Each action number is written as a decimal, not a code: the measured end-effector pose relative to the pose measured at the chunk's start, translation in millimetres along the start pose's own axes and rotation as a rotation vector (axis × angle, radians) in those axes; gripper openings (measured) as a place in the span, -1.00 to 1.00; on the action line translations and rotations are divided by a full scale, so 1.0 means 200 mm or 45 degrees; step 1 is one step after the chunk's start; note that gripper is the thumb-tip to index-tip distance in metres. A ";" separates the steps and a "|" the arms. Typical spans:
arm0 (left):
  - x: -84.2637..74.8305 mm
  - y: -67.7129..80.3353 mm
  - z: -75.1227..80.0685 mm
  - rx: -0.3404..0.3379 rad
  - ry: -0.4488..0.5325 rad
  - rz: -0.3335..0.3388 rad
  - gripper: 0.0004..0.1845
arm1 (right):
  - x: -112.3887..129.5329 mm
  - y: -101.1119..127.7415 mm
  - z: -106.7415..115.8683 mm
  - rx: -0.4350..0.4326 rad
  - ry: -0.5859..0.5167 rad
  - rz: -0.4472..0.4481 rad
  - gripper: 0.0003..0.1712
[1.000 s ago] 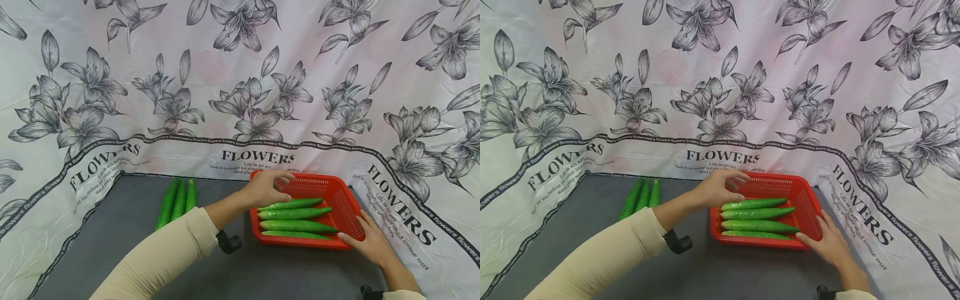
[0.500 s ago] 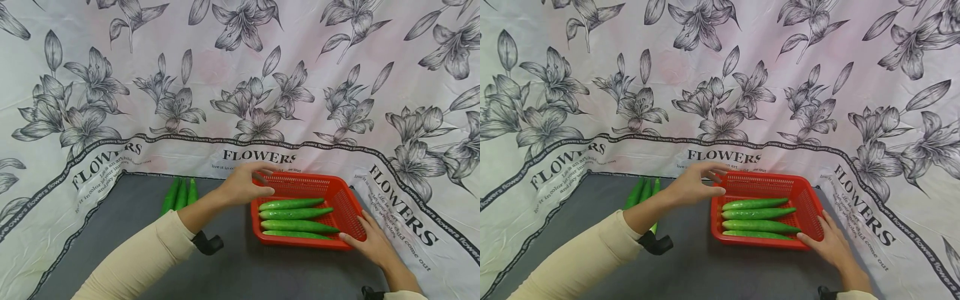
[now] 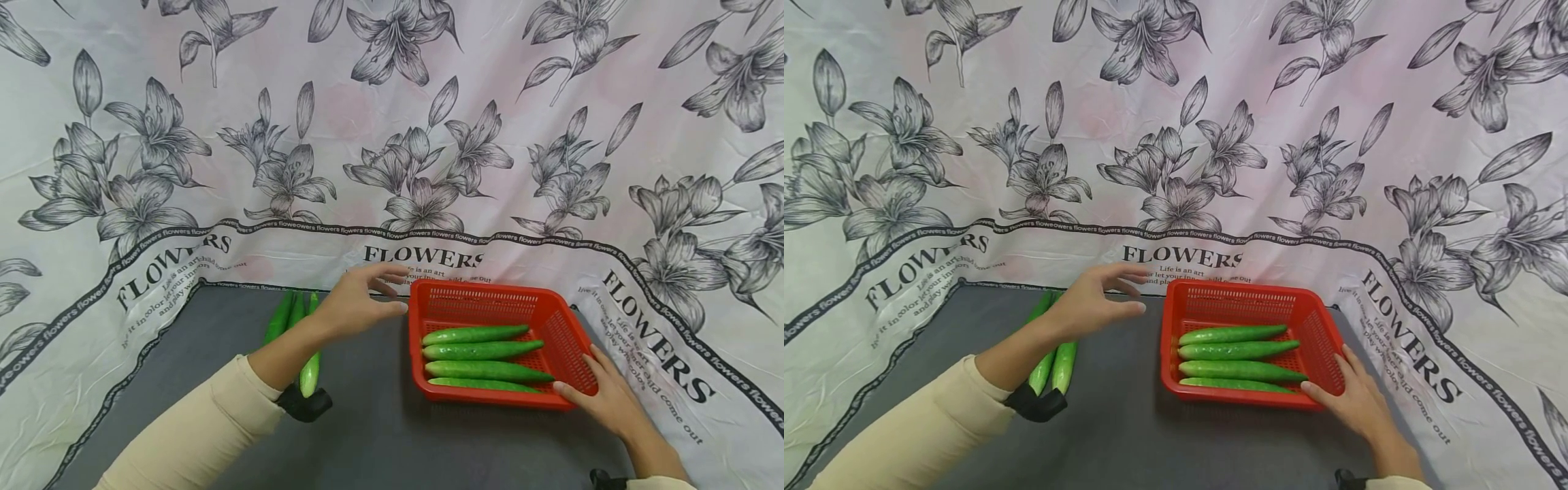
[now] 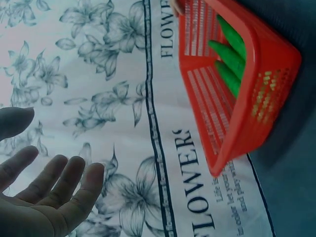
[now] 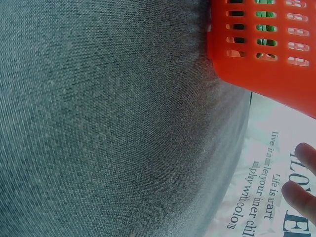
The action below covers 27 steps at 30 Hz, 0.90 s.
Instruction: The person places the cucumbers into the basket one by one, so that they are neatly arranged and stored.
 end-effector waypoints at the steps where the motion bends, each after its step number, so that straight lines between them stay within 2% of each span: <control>1: 0.00 0.01 0.01 -0.008 0.006 0.002 -0.49 | 0.00 0.00 0.00 0.002 0.003 -0.003 -0.05; 6: -0.07 0.07 0.08 -0.029 0.022 0.021 -0.48 | 0.00 0.00 0.00 0.016 0.011 -0.020 -0.04; 8: -0.07 0.09 0.11 -0.039 0.025 0.028 -0.49 | 0.00 0.00 0.00 0.015 0.010 -0.020 -0.04; 16: 0.12 0.12 0.19 -0.097 0.019 0.081 -0.48 | -0.01 0.00 0.00 -0.006 0.008 -0.008 -0.05; 27: 0.21 0.18 0.28 -0.144 -0.020 0.094 -0.46 | -0.01 0.00 0.00 0.021 0.012 -0.021 -0.04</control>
Point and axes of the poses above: each hand's wrist, its own y-axis away from the middle knuckle, its own z-axis out of the back of the hand, x = y × z, the point moved 2 cm from there along -y, towards the middle knuckle, and after that the axes turned 2 degrees about -z, right-handed, at the moved point
